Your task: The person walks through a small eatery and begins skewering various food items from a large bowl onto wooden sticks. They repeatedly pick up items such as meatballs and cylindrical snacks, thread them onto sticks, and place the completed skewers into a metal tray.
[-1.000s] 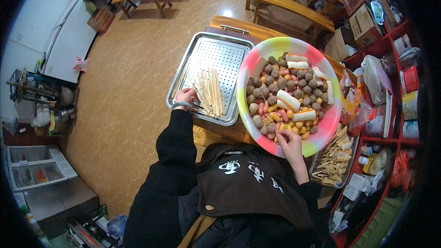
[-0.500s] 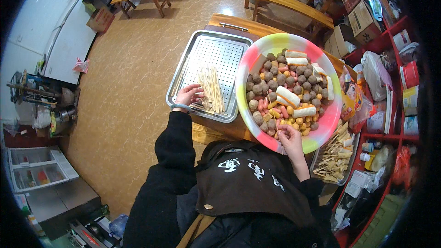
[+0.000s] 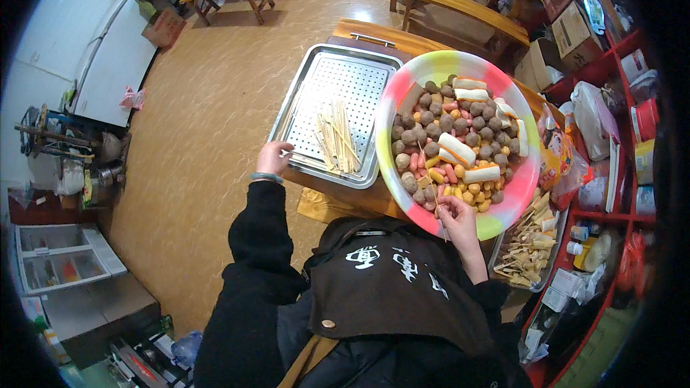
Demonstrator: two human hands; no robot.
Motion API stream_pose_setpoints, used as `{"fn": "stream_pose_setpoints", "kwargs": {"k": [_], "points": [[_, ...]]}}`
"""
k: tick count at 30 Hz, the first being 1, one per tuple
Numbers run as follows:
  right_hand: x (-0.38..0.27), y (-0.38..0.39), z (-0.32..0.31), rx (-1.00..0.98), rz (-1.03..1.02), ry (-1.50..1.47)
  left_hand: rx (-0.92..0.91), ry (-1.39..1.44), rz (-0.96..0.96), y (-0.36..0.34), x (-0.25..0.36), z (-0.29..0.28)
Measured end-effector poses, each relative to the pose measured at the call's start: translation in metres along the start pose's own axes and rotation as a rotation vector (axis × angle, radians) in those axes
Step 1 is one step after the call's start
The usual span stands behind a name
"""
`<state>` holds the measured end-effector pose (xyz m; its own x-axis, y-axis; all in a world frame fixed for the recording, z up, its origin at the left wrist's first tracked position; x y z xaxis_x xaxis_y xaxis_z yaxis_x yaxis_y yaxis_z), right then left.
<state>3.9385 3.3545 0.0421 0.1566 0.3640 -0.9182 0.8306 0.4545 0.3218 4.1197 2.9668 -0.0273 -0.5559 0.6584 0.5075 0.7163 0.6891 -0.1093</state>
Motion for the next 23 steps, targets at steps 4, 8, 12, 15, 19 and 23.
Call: {"fn": "stream_pose_setpoints", "kwargs": {"k": [4, 8, 12, 15, 19, 23], "points": [[-0.002, 0.001, 0.004, -0.019, -0.004, -0.017, -0.200, -0.044, 0.203, -0.001, 0.018, 0.022], [-0.006, 0.003, 0.002, -0.027, -0.021, 0.008, -0.379, -0.063, 0.040, -0.002, 0.029, 0.035], [-0.007, 0.006, 0.000, -0.022, -0.016, -0.010, -0.344, -0.090, 0.033, -0.001, 0.032, 0.034], [-0.006, 0.007, 0.000, -0.016, -0.019, -0.033, 0.111, -0.162, -0.082, -0.012, 0.024, 0.029], [-0.004, 0.009, 0.000, -0.021, -0.030, 0.028, 0.215, -0.283, -0.284, -0.035, 0.005, 0.032], [-0.002, 0.010, -0.001, -0.017, 0.004, 0.019, -0.192, -0.412, -0.448, -0.061, -0.015, 0.045]]}}
Point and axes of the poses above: each hand's wrist, its own y-axis away from the middle knuckle, its own z-axis out of the palm, x = y × z, the point moved 1 cm from there along -y, towards the middle knuckle, and after that the axes turned 10 degrees about x, right-handed, at the moved point
